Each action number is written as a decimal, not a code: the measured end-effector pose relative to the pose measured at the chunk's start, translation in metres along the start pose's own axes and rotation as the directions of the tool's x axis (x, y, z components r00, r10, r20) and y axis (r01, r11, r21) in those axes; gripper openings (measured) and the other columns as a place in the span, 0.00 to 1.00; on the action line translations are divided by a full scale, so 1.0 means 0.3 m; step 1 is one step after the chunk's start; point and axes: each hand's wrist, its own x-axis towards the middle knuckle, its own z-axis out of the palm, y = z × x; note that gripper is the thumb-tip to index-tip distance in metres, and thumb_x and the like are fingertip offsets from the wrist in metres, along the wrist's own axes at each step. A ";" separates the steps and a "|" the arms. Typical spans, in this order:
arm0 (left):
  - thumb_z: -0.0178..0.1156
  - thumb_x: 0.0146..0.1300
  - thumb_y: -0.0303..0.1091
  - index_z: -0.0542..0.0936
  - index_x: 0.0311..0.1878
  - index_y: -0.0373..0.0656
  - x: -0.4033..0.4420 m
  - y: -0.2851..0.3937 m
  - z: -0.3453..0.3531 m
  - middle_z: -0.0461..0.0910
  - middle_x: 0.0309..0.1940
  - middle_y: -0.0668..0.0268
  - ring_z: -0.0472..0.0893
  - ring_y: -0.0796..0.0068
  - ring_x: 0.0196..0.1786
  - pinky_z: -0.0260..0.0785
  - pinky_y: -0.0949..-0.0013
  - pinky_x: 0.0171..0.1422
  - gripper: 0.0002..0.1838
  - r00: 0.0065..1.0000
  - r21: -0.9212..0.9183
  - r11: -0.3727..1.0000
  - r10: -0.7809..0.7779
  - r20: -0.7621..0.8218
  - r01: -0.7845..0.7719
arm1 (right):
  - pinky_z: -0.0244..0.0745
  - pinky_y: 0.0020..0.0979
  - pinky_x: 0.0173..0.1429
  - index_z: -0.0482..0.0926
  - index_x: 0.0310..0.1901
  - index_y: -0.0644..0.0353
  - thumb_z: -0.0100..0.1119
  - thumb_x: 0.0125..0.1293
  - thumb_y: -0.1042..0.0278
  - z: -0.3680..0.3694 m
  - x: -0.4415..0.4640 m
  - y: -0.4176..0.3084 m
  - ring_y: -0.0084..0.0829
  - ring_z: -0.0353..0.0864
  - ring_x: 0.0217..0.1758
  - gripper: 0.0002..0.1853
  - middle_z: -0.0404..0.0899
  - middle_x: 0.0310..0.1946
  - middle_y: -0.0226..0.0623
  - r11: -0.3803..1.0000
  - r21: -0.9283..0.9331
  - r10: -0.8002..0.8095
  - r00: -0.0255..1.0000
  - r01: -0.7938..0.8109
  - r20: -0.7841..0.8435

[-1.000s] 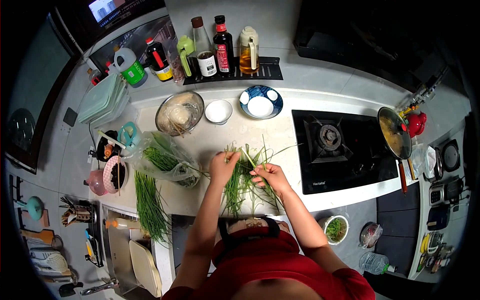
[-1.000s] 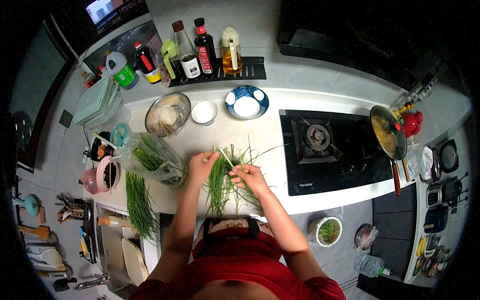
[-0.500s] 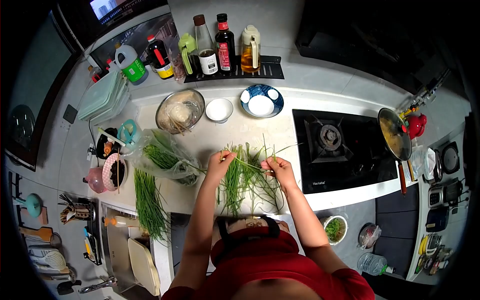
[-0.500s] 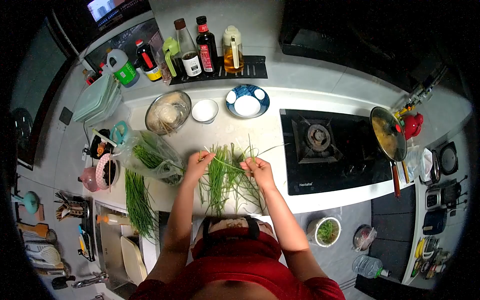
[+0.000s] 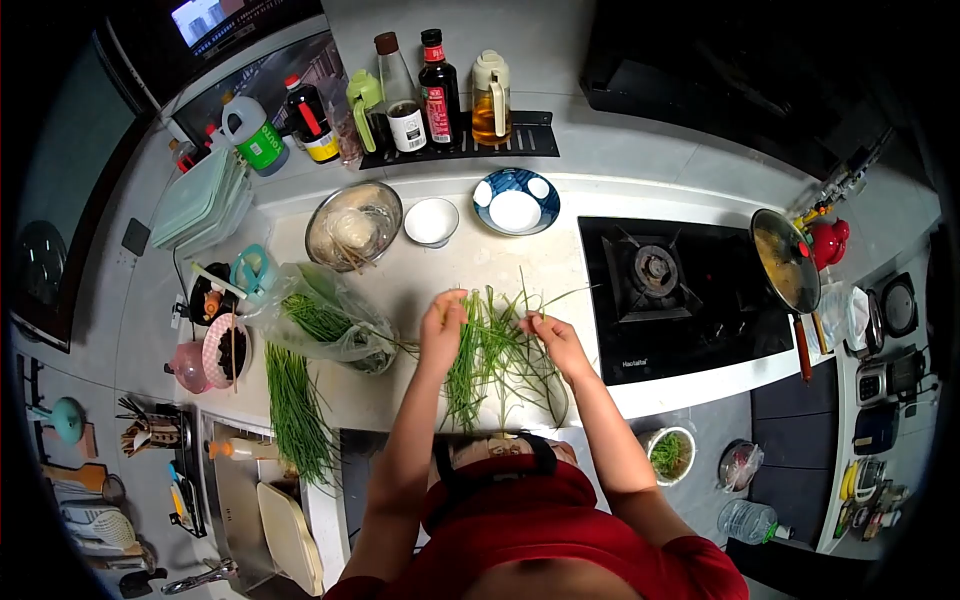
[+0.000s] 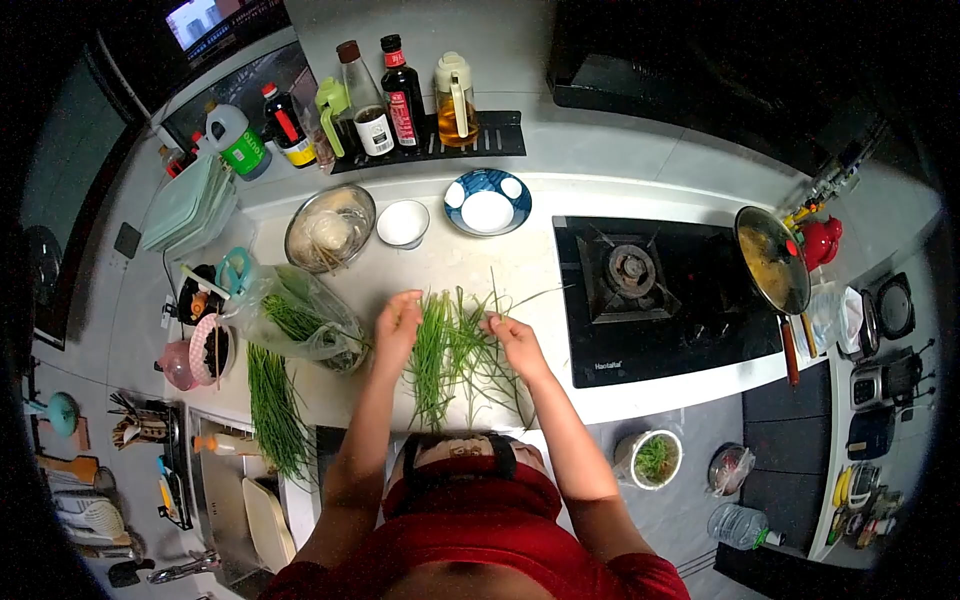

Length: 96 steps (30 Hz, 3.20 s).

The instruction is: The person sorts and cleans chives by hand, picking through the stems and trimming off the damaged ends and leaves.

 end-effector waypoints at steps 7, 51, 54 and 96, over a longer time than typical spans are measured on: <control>0.57 0.58 0.34 0.77 0.35 0.36 -0.041 0.027 0.129 0.69 0.19 0.77 0.60 0.89 0.19 0.53 0.81 0.22 0.10 0.971 -0.163 0.972 -0.139 0.195 0.172 | 0.70 0.20 0.38 0.74 0.45 0.67 0.47 0.65 0.65 0.097 -0.057 -0.093 0.19 0.74 0.30 0.14 0.79 0.34 0.34 0.994 0.072 0.055 0.957 -0.079 0.284; 0.62 0.53 0.33 0.79 0.34 0.34 0.013 -0.021 -0.064 0.77 0.24 0.67 0.72 0.81 0.26 0.65 0.76 0.32 0.11 0.991 0.266 0.964 0.024 -0.133 0.012 | 0.69 0.24 0.43 0.77 0.32 0.66 0.52 0.58 0.74 0.045 -0.073 -0.105 0.25 0.77 0.36 0.06 0.79 0.29 0.38 0.871 0.406 0.180 0.949 -0.277 0.260; 0.62 0.52 0.33 0.78 0.37 0.33 0.018 -0.027 -0.103 0.76 0.23 0.67 0.71 0.81 0.25 0.65 0.75 0.31 0.13 0.994 0.464 0.885 0.010 -0.104 0.040 | 0.70 0.26 0.45 0.75 0.34 0.65 0.52 0.59 0.72 0.047 -0.071 -0.094 0.28 0.77 0.36 0.06 0.78 0.31 0.40 0.823 0.466 0.196 0.933 -0.324 0.302; 0.61 0.53 0.41 0.77 0.25 0.37 0.007 -0.094 -0.102 0.73 0.17 0.59 0.68 0.63 0.19 0.63 0.69 0.28 0.15 0.991 0.637 0.770 0.059 -0.121 0.032 | 0.61 0.17 0.34 0.78 0.37 0.61 0.53 0.61 0.65 0.067 -0.076 -0.011 0.16 0.69 0.27 0.10 0.75 0.23 0.27 0.919 0.307 0.189 0.961 -0.246 0.202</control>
